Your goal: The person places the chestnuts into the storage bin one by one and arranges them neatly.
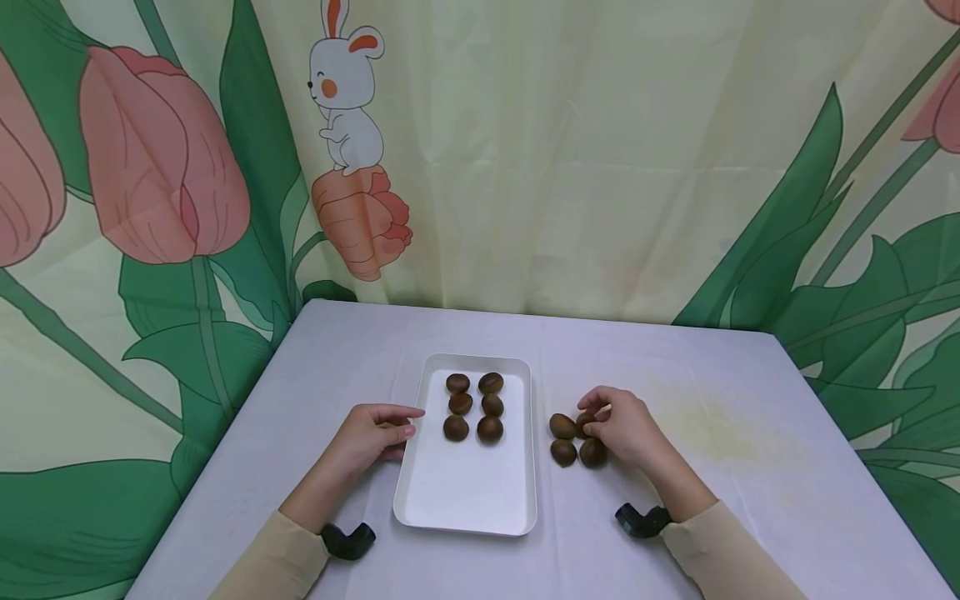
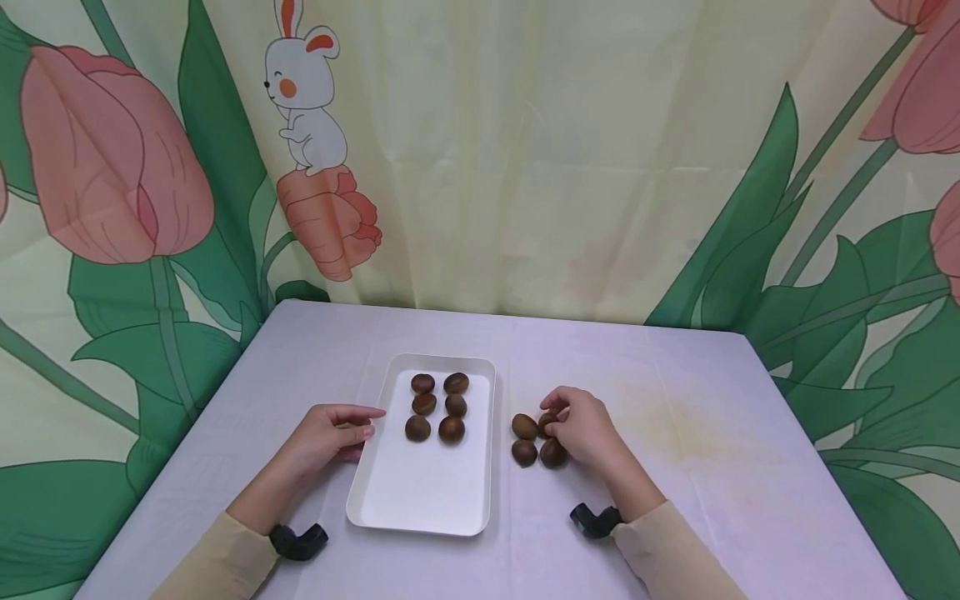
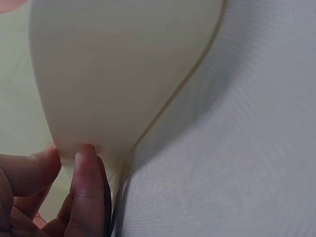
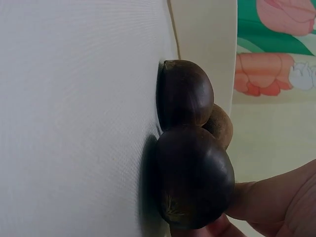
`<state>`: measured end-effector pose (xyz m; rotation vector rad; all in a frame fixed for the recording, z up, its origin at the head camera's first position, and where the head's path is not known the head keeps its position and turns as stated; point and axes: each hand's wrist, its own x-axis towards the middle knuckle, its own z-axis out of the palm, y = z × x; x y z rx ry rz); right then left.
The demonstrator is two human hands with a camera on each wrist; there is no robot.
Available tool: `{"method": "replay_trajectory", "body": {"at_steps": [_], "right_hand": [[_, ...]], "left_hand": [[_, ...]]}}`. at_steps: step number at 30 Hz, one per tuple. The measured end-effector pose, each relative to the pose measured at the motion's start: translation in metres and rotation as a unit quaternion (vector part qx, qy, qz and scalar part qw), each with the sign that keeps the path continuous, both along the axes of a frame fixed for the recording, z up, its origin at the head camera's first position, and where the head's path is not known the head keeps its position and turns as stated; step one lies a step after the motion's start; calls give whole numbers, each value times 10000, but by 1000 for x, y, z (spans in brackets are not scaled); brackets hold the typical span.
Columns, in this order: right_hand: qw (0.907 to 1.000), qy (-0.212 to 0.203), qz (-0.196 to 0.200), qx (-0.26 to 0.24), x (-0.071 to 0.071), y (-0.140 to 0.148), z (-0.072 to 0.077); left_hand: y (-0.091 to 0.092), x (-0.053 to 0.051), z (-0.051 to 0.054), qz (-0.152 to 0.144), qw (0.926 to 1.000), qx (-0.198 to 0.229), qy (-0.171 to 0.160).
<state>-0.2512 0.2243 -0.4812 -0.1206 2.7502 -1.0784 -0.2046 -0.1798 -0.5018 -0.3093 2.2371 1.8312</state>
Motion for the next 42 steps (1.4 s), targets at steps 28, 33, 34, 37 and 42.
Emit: {"method": "replay_trajectory", "body": {"at_steps": [28,33,34,37,42], "right_hand": [[9990,-17,-122,-429,16,-21,33],[9985,-47,-136,-526,18,-29,36],[9985,-49,-135,-535,19,-31,36],[9983,-56,-121,-567,19,-36,37],[9974,-29,-56,-717,20,-46,39]], "left_hand": [[1,1,1,-17,9999,-85,51],[1,1,1,-4,10000,-78,43],[1,2,1,-4,10000,-73,45],[1,1,1,-2,10000,-47,45],[1,1,1,-12,10000,-56,40]]}}
